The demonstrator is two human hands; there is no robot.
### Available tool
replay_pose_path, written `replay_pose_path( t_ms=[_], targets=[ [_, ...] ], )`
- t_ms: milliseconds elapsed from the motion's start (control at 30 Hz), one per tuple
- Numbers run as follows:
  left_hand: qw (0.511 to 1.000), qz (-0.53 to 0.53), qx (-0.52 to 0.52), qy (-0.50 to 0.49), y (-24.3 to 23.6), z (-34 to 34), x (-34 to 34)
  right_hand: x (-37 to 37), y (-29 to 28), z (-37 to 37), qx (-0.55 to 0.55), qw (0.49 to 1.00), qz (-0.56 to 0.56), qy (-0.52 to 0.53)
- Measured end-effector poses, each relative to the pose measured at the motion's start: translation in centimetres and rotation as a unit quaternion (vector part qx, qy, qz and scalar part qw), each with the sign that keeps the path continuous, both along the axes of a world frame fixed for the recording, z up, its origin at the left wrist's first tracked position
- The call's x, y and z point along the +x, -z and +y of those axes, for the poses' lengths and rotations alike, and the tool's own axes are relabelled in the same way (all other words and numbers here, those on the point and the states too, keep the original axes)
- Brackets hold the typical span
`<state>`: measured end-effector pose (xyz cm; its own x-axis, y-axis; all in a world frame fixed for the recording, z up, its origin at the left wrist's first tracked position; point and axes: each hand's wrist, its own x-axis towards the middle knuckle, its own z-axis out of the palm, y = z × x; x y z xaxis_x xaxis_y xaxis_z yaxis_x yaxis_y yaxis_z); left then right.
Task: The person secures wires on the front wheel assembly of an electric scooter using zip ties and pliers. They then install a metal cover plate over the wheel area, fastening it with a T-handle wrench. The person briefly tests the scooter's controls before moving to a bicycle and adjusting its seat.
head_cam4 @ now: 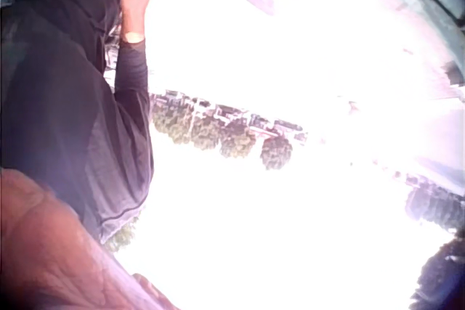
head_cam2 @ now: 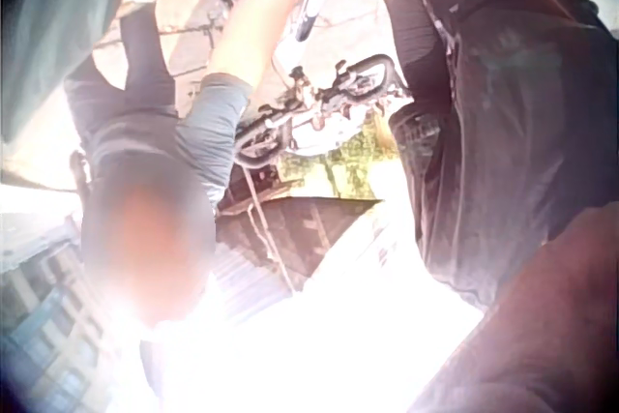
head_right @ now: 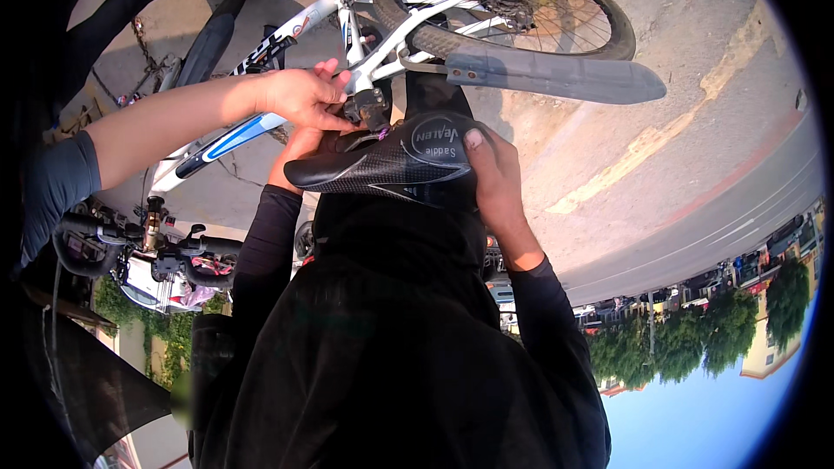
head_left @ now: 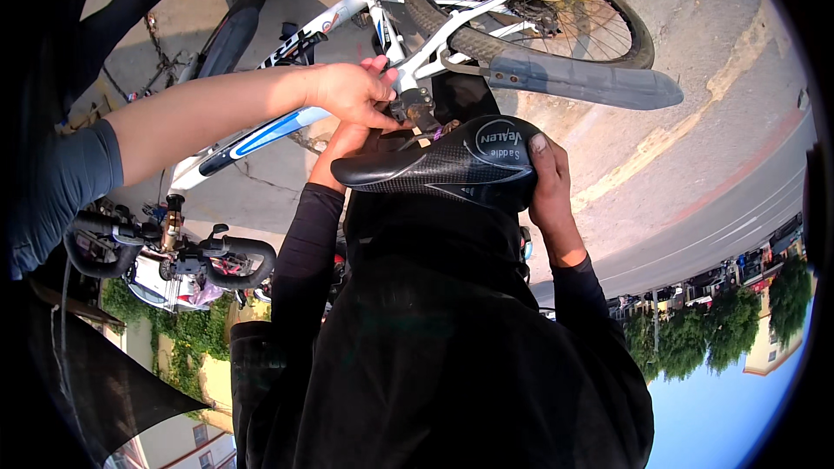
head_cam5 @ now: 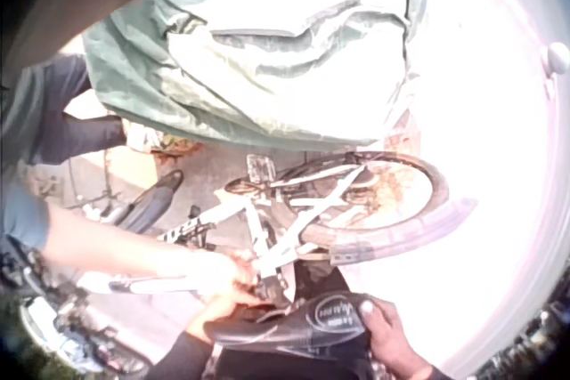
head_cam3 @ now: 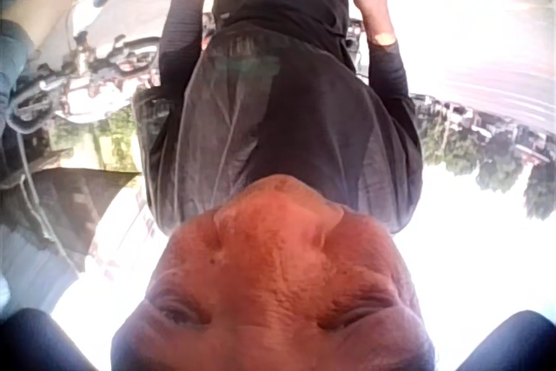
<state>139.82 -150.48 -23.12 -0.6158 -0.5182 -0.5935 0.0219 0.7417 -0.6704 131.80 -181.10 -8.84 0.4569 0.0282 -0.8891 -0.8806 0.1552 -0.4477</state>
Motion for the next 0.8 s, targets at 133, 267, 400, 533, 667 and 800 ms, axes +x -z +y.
replay_pose_path(
  t_ms=[133,267,400,533,667,800],
  targets=[
    [0.979,0.014,-0.068,0.193,5.8,0.3,0.8,-1.2,1.0,0.9,-0.028,0.998,0.004,0.054],
    [0.976,0.035,-0.112,0.184,4.7,-0.3,0.0,-1.1,0.8,0.7,-0.043,0.999,-0.017,0.027],
    [0.997,0.067,-0.005,0.046,0.5,-1.7,0.0,-1.4,1.0,0.5,-0.012,0.999,0.0,0.048],
    [0.996,0.055,-0.046,-0.045,0.2,-0.2,-2.5,-1.3,1.1,0.4,-0.013,0.999,-0.003,0.039],
    [0.995,0.048,-0.09,-0.023,1.0,0.1,-3.1,-1.8,1.0,0.3,-0.023,0.999,0.001,0.038],
    [0.992,0.004,-0.126,0.0,1.6,0.4,-3.7,-3.3,1.9,-0.3,-0.021,0.999,-0.01,0.025]
  ],
)
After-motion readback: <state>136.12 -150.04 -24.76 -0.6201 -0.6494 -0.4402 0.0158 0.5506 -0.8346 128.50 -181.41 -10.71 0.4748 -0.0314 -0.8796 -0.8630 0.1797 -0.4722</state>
